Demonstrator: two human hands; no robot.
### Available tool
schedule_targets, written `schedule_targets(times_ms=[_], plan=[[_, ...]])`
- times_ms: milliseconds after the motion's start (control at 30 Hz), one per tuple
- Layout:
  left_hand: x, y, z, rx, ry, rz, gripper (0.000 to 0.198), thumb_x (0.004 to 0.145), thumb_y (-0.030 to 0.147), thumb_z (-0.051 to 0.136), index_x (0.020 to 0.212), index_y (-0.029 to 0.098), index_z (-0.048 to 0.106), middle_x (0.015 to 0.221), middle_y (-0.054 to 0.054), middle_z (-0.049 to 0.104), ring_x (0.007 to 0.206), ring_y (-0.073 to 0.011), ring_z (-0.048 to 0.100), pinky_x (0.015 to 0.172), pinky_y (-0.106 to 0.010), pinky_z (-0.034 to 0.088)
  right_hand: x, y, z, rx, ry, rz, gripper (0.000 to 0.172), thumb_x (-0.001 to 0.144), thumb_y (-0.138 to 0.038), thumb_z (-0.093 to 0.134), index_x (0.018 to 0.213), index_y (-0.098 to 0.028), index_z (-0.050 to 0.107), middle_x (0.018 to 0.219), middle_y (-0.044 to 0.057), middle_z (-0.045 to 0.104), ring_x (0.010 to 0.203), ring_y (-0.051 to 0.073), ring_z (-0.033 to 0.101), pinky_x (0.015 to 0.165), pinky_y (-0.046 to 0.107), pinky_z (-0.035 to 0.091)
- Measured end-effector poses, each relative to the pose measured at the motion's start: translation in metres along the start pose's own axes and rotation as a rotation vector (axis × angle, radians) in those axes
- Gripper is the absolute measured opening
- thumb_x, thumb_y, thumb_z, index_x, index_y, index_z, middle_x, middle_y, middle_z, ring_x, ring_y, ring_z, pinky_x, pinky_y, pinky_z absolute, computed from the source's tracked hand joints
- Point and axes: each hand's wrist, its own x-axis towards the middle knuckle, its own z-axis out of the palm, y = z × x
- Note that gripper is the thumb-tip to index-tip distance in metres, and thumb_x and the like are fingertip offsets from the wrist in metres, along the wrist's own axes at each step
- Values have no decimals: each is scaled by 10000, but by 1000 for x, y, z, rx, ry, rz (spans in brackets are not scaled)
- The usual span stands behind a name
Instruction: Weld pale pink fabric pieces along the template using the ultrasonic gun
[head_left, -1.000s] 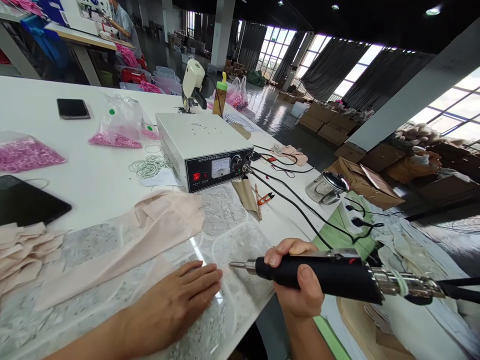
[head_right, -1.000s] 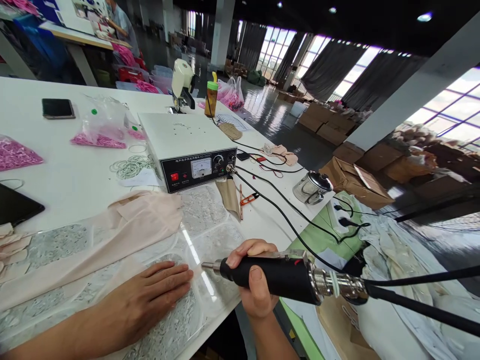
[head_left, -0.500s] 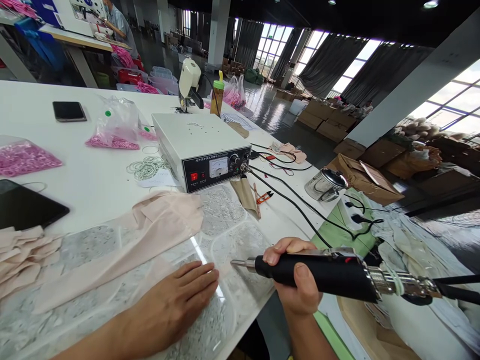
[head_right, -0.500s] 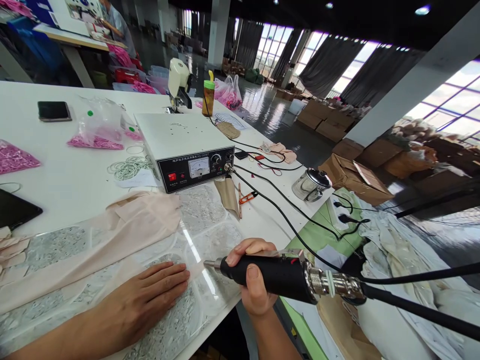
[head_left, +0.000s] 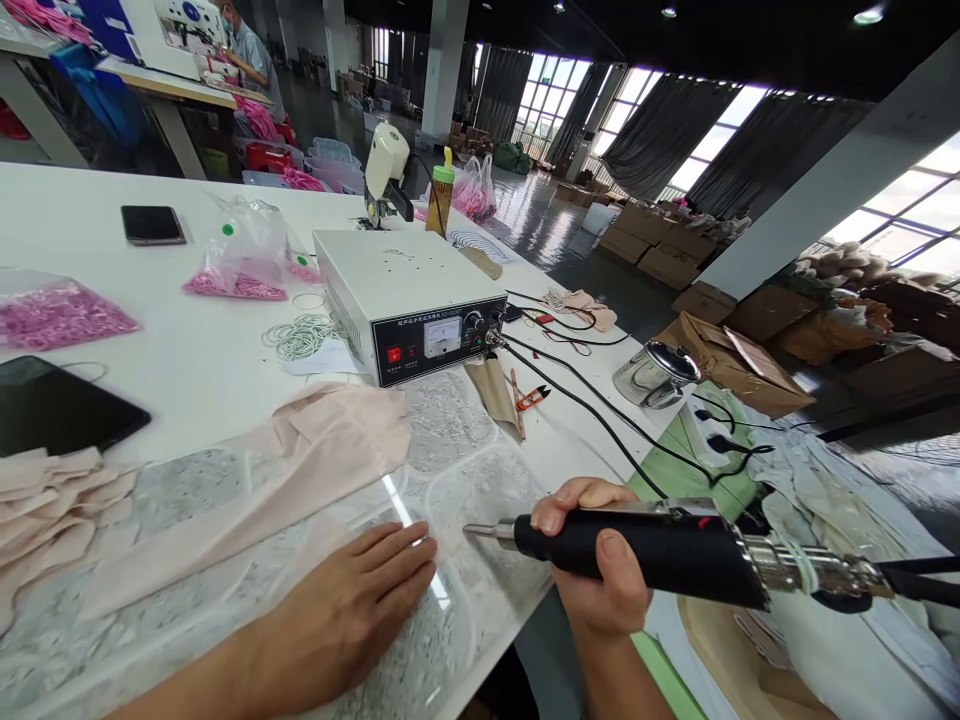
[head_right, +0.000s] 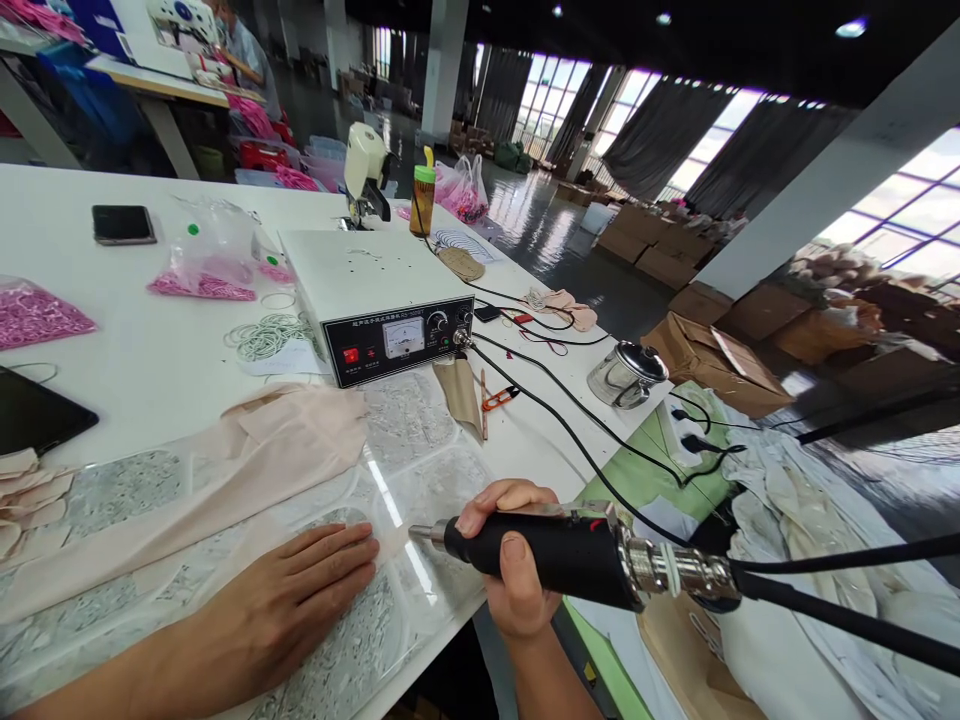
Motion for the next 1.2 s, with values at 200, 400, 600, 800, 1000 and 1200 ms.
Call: schedule_targets(times_ms=[200,400,600,800,1000,1200], plan=[[-1,0,3,-73,41,-38,360,965,51,416,1282,75,585,1284,-157,664,1277,-301,572,1040,-447,514,-5,-7,5,52,-58,58,160,862,-373,593,915,-226,630,792,2,594,553,130,594,512,317,556],[0,-1,1,-86,44,-38,354,970,54,409,1277,83,583,1260,-155,675,1244,-296,597,1017,-438,527,-6,-5,8,43,-66,61,161,859,-381,603,908,-229,626,790,1,602,546,131,602,501,312,558],[-2,0,6,-103,76,-61,362,979,62,408,1300,102,571,1258,-140,674,1270,-280,573,1051,-423,497,-7,-5,7,30,-109,61,144,881,-375,588,903,-234,609,796,4,604,553,128,595,518,316,564],[2,0,-2,-58,49,-33,335,986,65,386,1255,98,584,1187,-138,704,1196,-271,628,982,-399,543,-8,-6,5,33,-100,51,144,877,-370,579,913,-233,606,803,2,591,562,127,589,526,314,551],[1,-1,0,-117,48,-55,310,1010,109,408,1264,106,585,1246,-141,688,1225,-286,616,998,-433,545,-3,-1,2,-10,-27,-16,136,852,-351,582,920,-235,605,801,0,588,559,138,587,530,336,543],[-3,-17,-13,-188,50,-151,302,1048,207,438,1313,167,579,1339,-120,637,1301,-245,557,1037,-395,530,-3,3,-3,-86,-34,-68,117,856,-327,578,930,-236,586,811,7,600,590,159,590,565,367,531]])
